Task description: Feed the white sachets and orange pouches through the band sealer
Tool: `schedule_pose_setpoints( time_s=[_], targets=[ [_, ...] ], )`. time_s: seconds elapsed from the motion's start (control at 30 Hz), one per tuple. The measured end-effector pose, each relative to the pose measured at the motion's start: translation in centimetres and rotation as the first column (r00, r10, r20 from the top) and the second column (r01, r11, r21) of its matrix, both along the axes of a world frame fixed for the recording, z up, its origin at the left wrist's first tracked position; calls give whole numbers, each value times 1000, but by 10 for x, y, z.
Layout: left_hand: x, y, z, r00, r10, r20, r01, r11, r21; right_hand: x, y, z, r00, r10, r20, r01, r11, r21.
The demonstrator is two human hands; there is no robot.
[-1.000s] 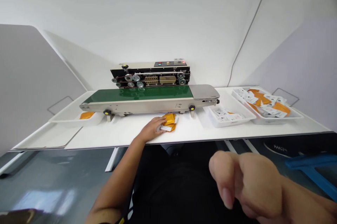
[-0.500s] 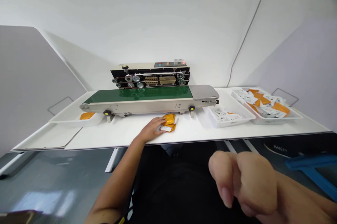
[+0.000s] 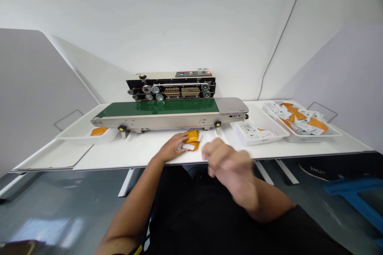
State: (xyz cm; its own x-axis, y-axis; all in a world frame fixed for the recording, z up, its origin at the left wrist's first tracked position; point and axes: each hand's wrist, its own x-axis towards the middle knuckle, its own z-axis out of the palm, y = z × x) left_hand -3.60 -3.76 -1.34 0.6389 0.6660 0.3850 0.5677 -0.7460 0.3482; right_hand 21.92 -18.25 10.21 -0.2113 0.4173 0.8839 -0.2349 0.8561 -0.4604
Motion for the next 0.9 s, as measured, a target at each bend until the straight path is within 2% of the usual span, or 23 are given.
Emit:
schedule_pose_setpoints(
  time_s=[0.03,0.1,0.17,0.27,0.37,0.43,0.53,0.7,0.9],
  targets=[
    [0,-1,2,1000,-8,15,8,1000,-4,-10,9,4,1000,11,28,-12,998,56],
    [2,-3,5,998,-28,47,28,1000,-3,-26,29,-10,969,-101,226,83,993,84],
    [2,-5,8,996,-50,74,49,999,7,-35,53,-40,883,-258,391,227,966,126],
    [2,-7,10,996,-36,80,35,999,13,-42,85,-87,690,-417,591,389,903,182],
    [0,-5,7,998,-21,58,19,999,30,-44,103,-120,525,-442,728,513,846,143],
    [0,-3,4,999,-25,46,23,999,36,-45,108,-131,472,-401,785,542,834,100],
    [1,-2,3,999,-24,28,23,1000,9,-45,112,-137,465,-368,805,547,834,65],
    [3,-5,8,998,2,58,1,999,-41,-44,116,-137,516,-351,781,553,833,8],
    [1,-5,4,997,13,79,-10,999,-38,-39,120,-139,651,-258,714,482,867,-126]
  ],
)
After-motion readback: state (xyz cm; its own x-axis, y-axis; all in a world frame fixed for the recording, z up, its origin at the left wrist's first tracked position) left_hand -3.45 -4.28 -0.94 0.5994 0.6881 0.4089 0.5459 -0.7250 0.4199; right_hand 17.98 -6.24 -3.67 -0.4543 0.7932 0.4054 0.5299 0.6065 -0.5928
